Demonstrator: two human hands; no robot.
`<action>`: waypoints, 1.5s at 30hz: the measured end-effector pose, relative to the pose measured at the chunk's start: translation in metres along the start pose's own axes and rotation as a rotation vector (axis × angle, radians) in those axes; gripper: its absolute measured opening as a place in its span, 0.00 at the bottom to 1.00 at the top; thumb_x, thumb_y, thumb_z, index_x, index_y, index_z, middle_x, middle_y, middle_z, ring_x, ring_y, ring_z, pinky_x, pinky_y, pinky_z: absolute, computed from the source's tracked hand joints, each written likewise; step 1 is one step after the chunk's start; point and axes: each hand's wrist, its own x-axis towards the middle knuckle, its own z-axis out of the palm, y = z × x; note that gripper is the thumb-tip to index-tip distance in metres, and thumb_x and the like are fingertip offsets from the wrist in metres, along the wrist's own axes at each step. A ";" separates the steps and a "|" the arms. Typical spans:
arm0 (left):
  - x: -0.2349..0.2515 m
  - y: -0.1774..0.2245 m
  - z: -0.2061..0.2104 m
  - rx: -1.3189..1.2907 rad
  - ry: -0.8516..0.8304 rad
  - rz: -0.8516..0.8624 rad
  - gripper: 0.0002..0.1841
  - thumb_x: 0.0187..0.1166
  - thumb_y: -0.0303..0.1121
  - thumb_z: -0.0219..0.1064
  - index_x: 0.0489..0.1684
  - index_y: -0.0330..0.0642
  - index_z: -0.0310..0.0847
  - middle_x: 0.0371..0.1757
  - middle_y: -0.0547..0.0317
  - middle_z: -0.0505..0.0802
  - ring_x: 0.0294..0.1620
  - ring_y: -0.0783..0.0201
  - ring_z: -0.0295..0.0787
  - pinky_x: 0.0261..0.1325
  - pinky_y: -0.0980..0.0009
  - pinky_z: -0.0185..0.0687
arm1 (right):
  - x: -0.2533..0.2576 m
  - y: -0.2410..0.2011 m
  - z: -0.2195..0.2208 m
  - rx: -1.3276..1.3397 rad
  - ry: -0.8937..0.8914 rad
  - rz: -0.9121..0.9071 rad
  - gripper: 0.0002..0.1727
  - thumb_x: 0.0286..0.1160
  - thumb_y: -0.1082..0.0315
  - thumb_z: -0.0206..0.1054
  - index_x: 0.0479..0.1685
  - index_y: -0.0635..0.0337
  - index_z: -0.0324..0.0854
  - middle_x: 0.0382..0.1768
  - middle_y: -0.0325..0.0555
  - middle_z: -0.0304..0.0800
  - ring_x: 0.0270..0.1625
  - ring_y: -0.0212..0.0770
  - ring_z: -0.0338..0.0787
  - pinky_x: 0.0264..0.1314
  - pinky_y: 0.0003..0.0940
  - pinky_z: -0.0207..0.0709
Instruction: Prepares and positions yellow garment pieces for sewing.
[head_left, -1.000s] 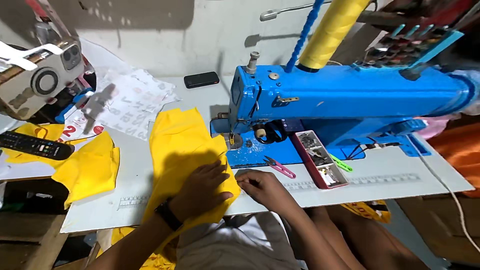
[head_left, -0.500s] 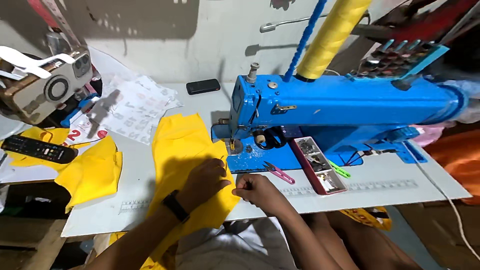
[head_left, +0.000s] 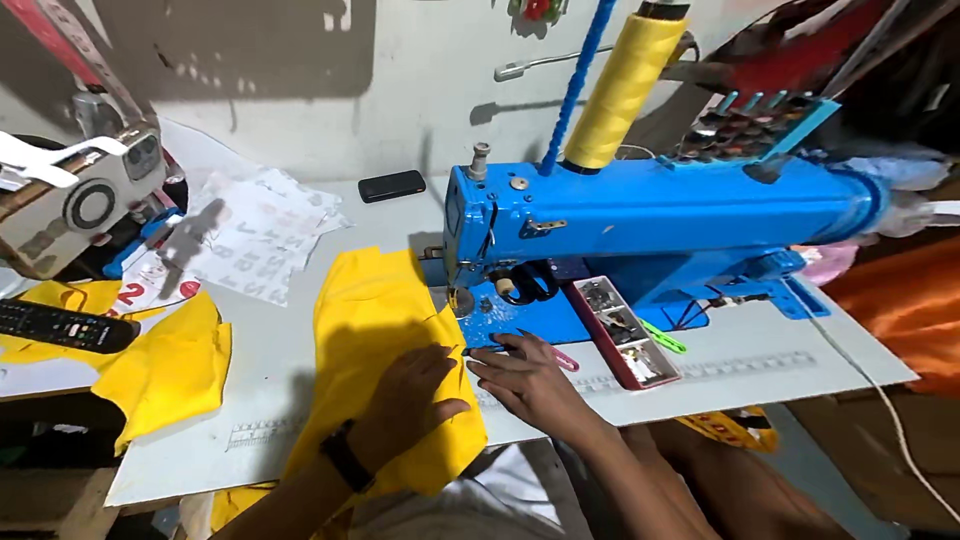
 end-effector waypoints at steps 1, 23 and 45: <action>-0.002 0.001 -0.001 -0.002 -0.006 -0.008 0.27 0.73 0.52 0.72 0.57 0.36 0.90 0.67 0.45 0.91 0.70 0.47 0.88 0.70 0.49 0.82 | -0.001 0.000 0.002 0.006 -0.008 -0.023 0.18 0.86 0.56 0.58 0.61 0.44 0.93 0.69 0.30 0.90 0.78 0.55 0.80 0.74 0.66 0.68; -0.013 0.004 -0.001 0.069 0.032 -0.036 0.32 0.72 0.65 0.67 0.50 0.41 0.91 0.58 0.49 0.93 0.64 0.48 0.89 0.62 0.44 0.82 | 0.022 0.002 -0.001 0.072 -0.134 -0.175 0.22 0.93 0.54 0.49 0.64 0.45 0.89 0.74 0.30 0.86 0.85 0.52 0.73 0.81 0.64 0.62; -0.008 0.008 0.002 0.061 0.044 0.014 0.32 0.67 0.61 0.73 0.58 0.43 0.92 0.61 0.49 0.93 0.65 0.46 0.89 0.59 0.46 0.85 | 0.023 0.010 -0.002 -0.048 -0.092 -0.147 0.22 0.92 0.57 0.48 0.71 0.41 0.87 0.75 0.27 0.85 0.86 0.50 0.72 0.82 0.66 0.60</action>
